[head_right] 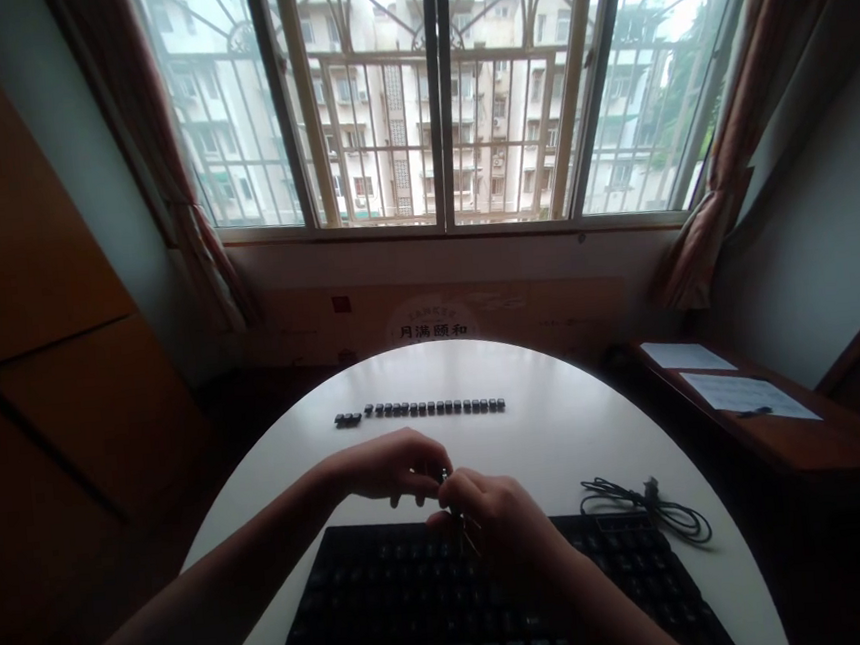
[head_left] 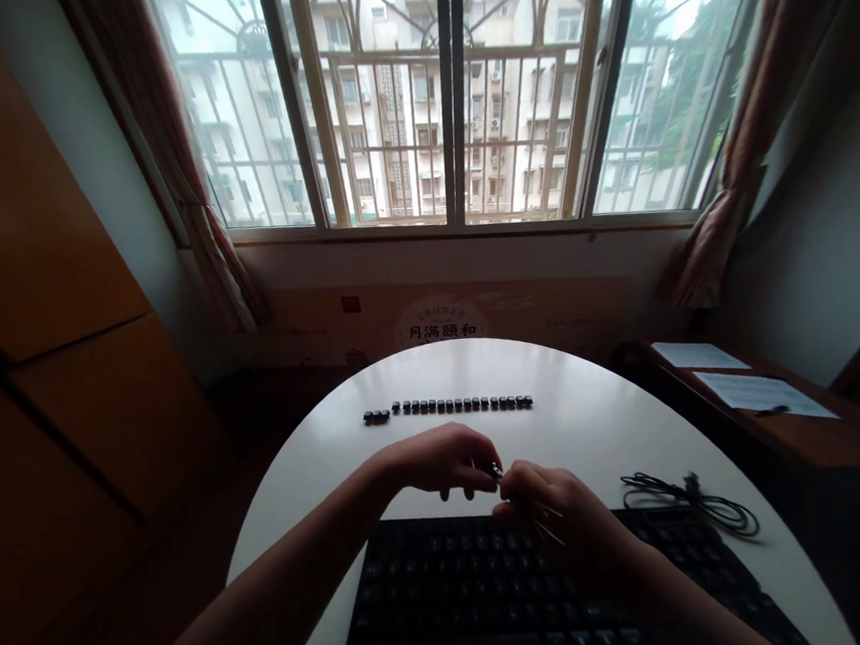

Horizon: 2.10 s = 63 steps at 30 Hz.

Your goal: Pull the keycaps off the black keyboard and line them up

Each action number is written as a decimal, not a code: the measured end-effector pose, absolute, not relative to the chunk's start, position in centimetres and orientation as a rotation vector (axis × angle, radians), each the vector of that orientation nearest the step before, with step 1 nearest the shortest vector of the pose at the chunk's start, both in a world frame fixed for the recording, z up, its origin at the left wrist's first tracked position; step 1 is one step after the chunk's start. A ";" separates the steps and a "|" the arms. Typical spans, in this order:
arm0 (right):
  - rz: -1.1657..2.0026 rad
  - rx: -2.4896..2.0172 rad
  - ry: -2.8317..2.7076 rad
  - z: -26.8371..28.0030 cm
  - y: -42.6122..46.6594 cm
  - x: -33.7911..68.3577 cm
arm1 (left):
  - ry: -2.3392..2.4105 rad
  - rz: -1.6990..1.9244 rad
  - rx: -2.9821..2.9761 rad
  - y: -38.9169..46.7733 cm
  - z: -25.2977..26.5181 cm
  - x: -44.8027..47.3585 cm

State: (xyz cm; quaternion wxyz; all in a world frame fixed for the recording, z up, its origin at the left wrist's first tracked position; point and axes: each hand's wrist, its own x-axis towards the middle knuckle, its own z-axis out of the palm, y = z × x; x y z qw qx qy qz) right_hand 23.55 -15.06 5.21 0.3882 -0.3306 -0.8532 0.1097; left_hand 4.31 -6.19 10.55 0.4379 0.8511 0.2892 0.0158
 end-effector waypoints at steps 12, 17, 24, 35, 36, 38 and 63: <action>0.328 -0.923 -2.107 2.7 -13.8 23.9 | 0.533 0.512 2.435 -5.5 5.7 3.6; 0.275 -0.921 -2.086 2.9 -14.2 23.8 | 0.488 0.534 2.339 -5.5 5.1 3.3; 0.297 -0.936 -2.061 3.2 -14.7 24.0 | 0.535 0.439 2.206 -5.7 5.7 3.0; 0.316 -1.071 -1.882 2.7 -14.4 26.2 | 1.240 1.009 2.337 0.7 5.0 -3.1; 0.314 -1.071 -1.891 2.5 -14.4 26.2 | 1.356 1.011 2.376 1.5 4.5 -4.1; 0.312 -1.076 -1.905 2.3 -14.3 26.0 | 1.571 0.996 2.446 2.7 3.6 -5.7; 0.190 -1.079 -1.975 2.6 -14.2 26.9 | 1.772 0.829 2.627 5.3 -1.0 -7.8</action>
